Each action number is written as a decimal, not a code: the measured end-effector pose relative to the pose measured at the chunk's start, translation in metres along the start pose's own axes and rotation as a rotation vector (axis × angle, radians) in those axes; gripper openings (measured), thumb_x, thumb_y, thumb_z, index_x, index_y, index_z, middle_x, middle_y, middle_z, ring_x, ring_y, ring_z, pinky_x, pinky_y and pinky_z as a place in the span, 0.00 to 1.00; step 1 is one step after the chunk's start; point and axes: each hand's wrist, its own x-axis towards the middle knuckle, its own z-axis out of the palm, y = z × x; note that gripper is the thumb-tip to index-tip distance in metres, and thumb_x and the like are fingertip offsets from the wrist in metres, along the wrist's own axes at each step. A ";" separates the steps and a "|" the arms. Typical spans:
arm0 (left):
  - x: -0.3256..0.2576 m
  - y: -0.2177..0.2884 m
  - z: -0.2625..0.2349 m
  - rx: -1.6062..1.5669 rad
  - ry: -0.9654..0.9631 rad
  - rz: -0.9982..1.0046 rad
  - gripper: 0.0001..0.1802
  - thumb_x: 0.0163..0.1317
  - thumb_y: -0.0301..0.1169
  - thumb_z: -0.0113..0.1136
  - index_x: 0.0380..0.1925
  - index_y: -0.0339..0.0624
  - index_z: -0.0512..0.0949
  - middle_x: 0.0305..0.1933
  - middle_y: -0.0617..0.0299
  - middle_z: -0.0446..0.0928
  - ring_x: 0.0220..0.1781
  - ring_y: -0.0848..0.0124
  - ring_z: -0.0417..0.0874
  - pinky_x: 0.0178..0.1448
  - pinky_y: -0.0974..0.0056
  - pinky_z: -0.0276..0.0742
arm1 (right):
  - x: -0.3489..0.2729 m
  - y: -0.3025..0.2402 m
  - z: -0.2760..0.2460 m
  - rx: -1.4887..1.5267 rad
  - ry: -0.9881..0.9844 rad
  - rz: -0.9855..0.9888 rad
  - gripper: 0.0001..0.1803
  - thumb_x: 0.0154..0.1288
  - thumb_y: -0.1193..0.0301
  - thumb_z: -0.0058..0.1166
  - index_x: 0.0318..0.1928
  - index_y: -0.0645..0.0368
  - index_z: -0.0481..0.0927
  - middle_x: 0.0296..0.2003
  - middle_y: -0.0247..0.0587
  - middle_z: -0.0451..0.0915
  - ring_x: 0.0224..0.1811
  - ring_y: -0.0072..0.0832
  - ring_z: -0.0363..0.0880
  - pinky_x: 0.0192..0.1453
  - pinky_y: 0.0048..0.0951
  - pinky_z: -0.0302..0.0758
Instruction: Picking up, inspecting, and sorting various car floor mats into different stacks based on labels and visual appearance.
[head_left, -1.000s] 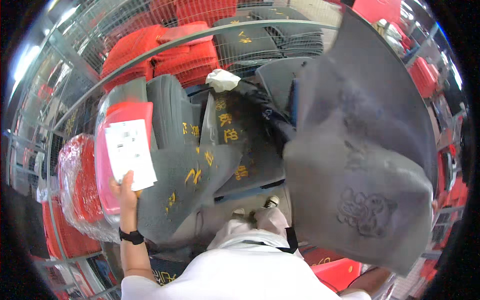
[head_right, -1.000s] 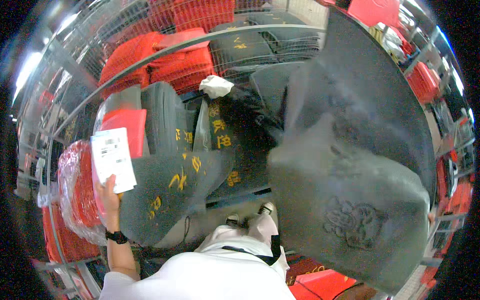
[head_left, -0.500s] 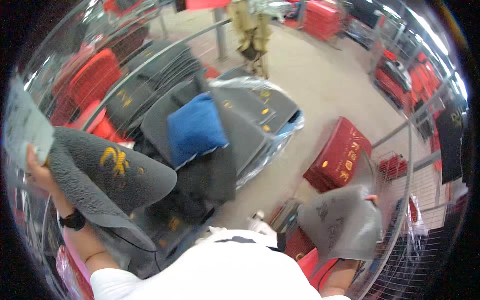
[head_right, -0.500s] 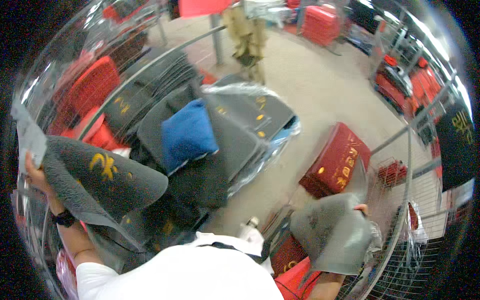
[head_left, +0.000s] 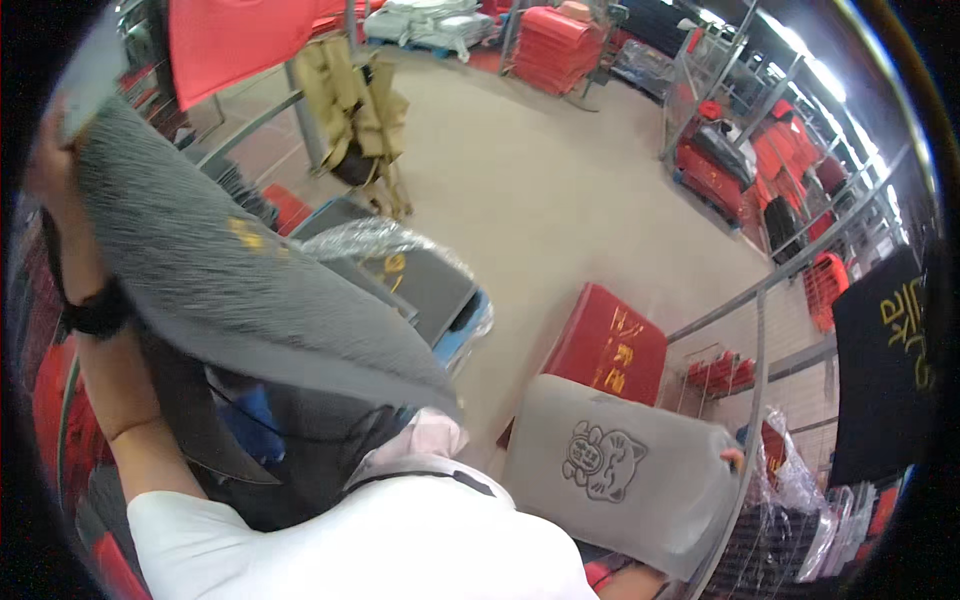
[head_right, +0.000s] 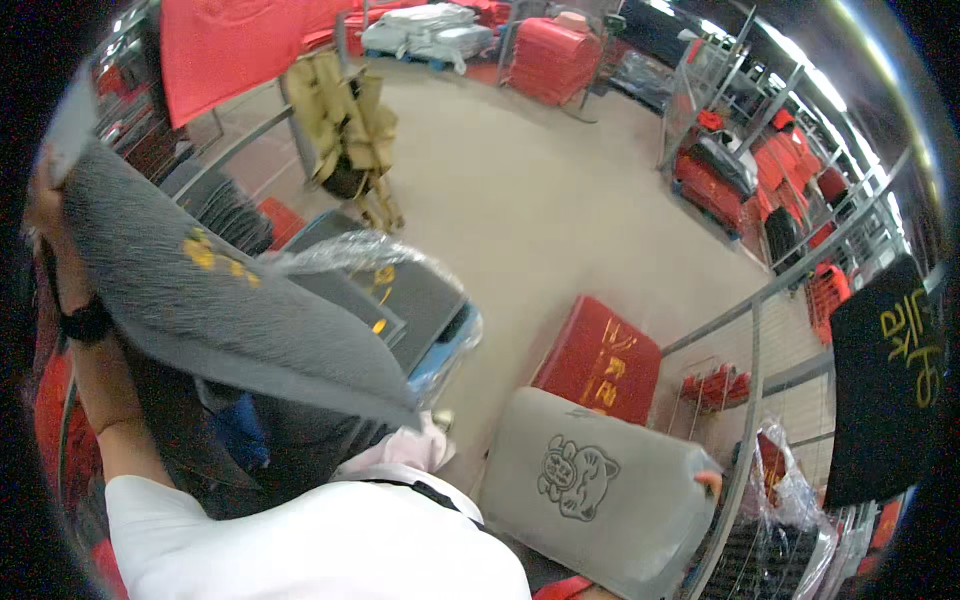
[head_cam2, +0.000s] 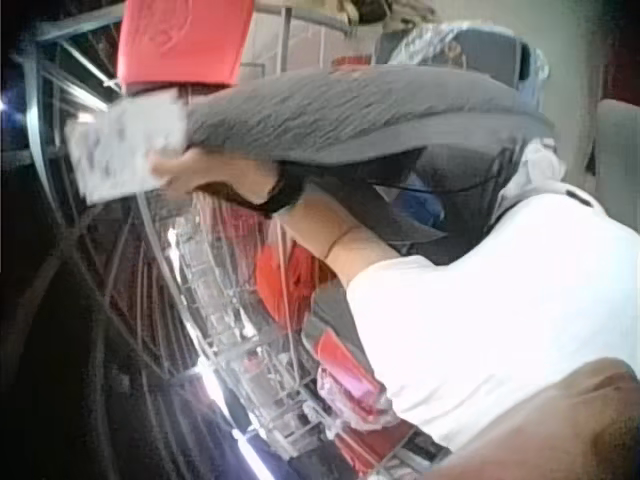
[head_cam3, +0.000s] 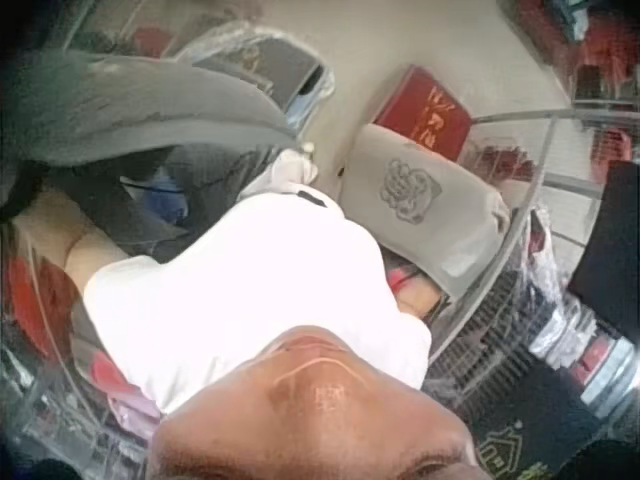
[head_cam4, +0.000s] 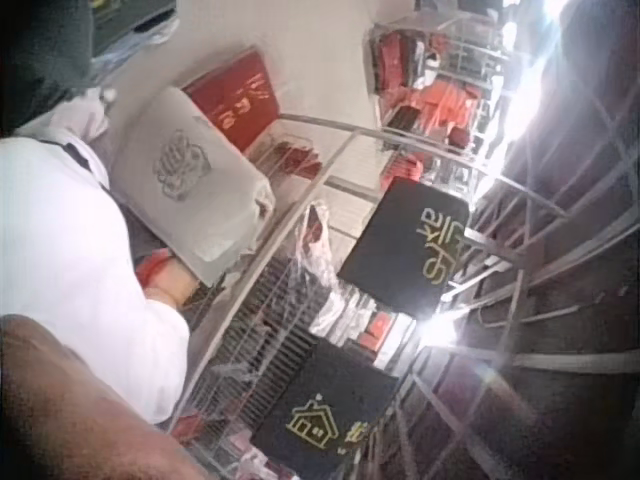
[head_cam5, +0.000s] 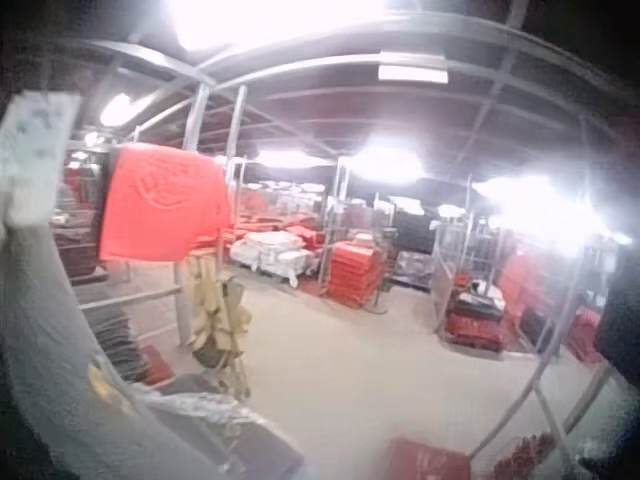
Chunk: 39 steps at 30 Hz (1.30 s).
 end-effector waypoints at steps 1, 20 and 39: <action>-0.021 -0.019 0.042 -0.048 -0.005 -0.073 0.15 0.50 0.29 0.58 0.37 0.31 0.75 0.34 0.59 0.77 0.33 0.70 0.77 0.39 0.69 0.70 | 0.023 0.004 0.015 0.000 0.025 -0.001 0.05 0.55 0.73 0.41 0.25 0.58 0.69 0.24 0.32 0.70 0.27 0.22 0.69 0.34 0.22 0.68; -0.329 -0.207 0.562 0.015 0.190 -0.640 0.14 0.57 0.29 0.52 0.30 0.24 0.75 0.30 0.58 0.76 0.28 0.75 0.74 0.32 0.72 0.69 | 0.595 0.052 0.427 0.113 0.047 0.001 0.04 0.54 0.73 0.40 0.26 0.57 0.68 0.23 0.32 0.70 0.26 0.22 0.69 0.32 0.22 0.68; -0.354 -0.564 1.087 0.272 0.408 -0.858 0.17 0.54 0.32 0.55 0.34 0.23 0.70 0.36 0.54 0.73 0.33 0.72 0.73 0.37 0.67 0.70 | 1.030 0.141 1.072 0.161 -0.262 0.078 0.03 0.54 0.74 0.40 0.26 0.57 0.67 0.22 0.33 0.69 0.24 0.22 0.69 0.29 0.22 0.69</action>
